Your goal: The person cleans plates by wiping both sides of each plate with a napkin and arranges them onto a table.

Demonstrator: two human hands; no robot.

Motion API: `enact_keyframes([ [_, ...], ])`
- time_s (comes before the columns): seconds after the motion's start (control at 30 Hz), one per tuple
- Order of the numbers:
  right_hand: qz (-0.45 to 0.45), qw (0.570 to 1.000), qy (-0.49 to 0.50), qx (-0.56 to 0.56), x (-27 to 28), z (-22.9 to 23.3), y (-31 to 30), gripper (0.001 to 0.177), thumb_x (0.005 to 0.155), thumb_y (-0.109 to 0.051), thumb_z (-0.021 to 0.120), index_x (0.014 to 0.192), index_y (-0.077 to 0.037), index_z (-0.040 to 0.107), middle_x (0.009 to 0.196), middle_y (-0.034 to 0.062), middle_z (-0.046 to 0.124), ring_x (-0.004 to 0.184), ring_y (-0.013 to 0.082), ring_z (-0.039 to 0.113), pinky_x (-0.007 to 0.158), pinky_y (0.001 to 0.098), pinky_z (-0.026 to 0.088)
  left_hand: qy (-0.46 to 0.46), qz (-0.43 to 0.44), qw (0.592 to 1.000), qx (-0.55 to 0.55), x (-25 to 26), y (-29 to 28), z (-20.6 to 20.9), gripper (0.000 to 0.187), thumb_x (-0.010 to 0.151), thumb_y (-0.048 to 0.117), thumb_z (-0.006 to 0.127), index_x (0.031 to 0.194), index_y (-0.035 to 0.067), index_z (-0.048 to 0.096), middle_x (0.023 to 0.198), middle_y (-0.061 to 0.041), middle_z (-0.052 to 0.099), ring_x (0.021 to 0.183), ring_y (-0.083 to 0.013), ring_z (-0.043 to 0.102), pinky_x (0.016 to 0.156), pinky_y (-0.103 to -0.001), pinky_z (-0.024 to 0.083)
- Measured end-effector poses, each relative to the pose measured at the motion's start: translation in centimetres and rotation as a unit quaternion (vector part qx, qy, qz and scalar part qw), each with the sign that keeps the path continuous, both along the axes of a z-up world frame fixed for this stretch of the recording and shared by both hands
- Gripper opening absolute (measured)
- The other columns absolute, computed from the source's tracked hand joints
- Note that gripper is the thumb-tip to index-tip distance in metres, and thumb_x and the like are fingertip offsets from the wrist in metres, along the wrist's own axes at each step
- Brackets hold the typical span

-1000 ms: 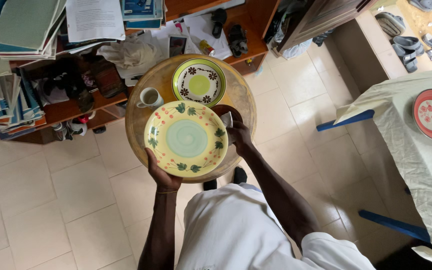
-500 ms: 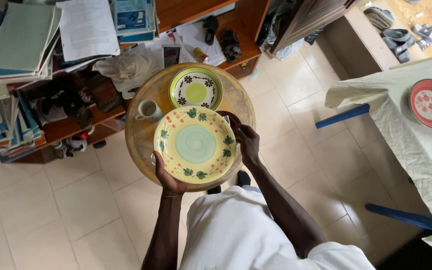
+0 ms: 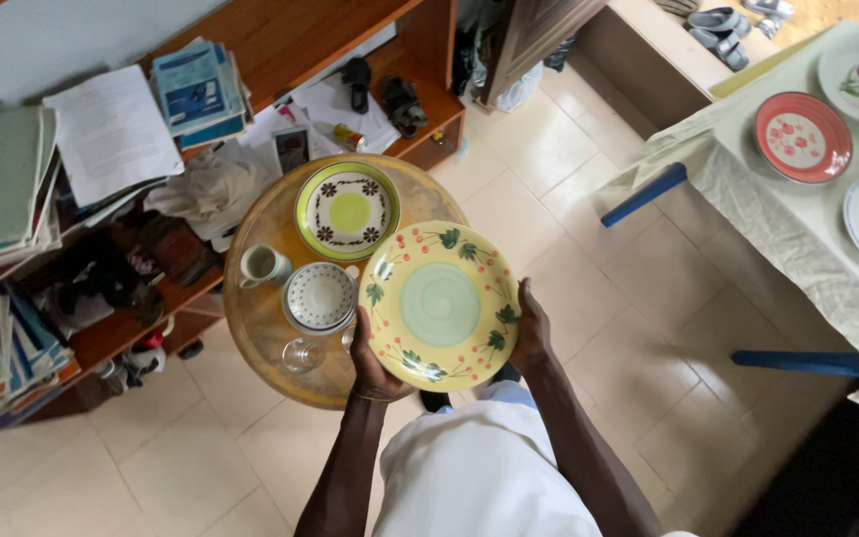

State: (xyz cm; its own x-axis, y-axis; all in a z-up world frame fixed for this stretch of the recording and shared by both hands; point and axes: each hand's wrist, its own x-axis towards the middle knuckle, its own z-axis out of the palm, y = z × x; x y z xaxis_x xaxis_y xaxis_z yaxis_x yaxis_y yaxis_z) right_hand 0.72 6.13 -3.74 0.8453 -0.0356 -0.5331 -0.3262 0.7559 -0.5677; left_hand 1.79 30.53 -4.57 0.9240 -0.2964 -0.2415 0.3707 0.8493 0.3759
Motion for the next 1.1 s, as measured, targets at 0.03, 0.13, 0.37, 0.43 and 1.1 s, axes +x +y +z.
enact_keyframes([
  [0.03, -0.003, 0.999, -0.027, 0.022, -0.6, -0.1, -0.7, 0.066, 0.104, -0.056, 0.035, 0.140, -0.004, 0.052, 0.124, 0.0176, 0.067, 0.107, 0.0269, 0.070, 0.091, 0.0442, 0.059, -0.001, -0.007, 1.000, 0.001, 0.2, -0.5, -0.3, 0.078, 0.099, 0.058, 0.051, 0.158, 0.009, 0.033, 0.156, -0.012, 0.045, 0.140, -0.0295, 0.047, 0.114, -0.049, 0.041],
  [0.13, -0.053, 0.997, -0.052, 0.030, -2.1, -1.0, -2.8, 0.067, 0.107, -0.055, 0.034, 0.143, 0.000, 0.051, 0.128, 0.0176, 0.066, 0.111, 0.0272, 0.069, 0.095, 0.0437, 0.059, 0.006, -0.036, 0.999, 0.033, 0.6, -2.8, -0.9, 0.076, 0.101, 0.052, 0.054, 0.157, 0.004, 0.035, 0.154, -0.014, 0.048, 0.139, -0.0289, 0.049, 0.114, -0.047, 0.041],
  [0.37, -0.105, 0.993, -0.037, 0.036, -4.4, -1.0, -9.1, 0.066, 0.106, -0.055, 0.033, 0.139, -0.001, 0.053, 0.126, 0.0178, 0.067, 0.109, 0.0278, 0.070, 0.093, 0.0432, 0.059, -0.004, -0.087, 0.996, 0.013, 0.6, -9.4, -0.7, 0.072, 0.099, 0.044, 0.059, 0.155, 0.003, 0.038, 0.150, -0.013, 0.052, 0.136, -0.0285, 0.051, 0.113, -0.045, 0.042],
  [0.43, -0.124, 0.990, -0.059, 0.037, -5.0, -1.0, -11.4, 0.064, 0.107, -0.054, 0.035, 0.137, 0.001, 0.053, 0.125, 0.0187, 0.068, 0.109, 0.0287, 0.070, 0.094, 0.0425, 0.059, -0.013, -0.087, 0.996, 0.016, 0.1, -11.7, -0.6, 0.072, 0.099, 0.042, 0.060, 0.154, 0.002, 0.038, 0.151, -0.012, 0.052, 0.137, -0.0275, 0.050, 0.114, -0.044, 0.041],
  [1.1, -0.235, 0.962, -0.141, -0.004, -15.0, -1.0, -31.6, 0.061, 0.109, -0.050, 0.039, 0.137, 0.002, 0.054, 0.126, 0.0194, 0.068, 0.109, 0.0263, 0.071, 0.092, 0.0409, 0.061, 0.034, -0.171, 0.981, 0.083, -4.2, -33.3, 0.4, 0.071, 0.096, 0.044, 0.062, 0.151, 0.003, 0.043, 0.144, -0.012, 0.056, 0.131, -0.0267, 0.054, 0.108, -0.043, 0.045],
])
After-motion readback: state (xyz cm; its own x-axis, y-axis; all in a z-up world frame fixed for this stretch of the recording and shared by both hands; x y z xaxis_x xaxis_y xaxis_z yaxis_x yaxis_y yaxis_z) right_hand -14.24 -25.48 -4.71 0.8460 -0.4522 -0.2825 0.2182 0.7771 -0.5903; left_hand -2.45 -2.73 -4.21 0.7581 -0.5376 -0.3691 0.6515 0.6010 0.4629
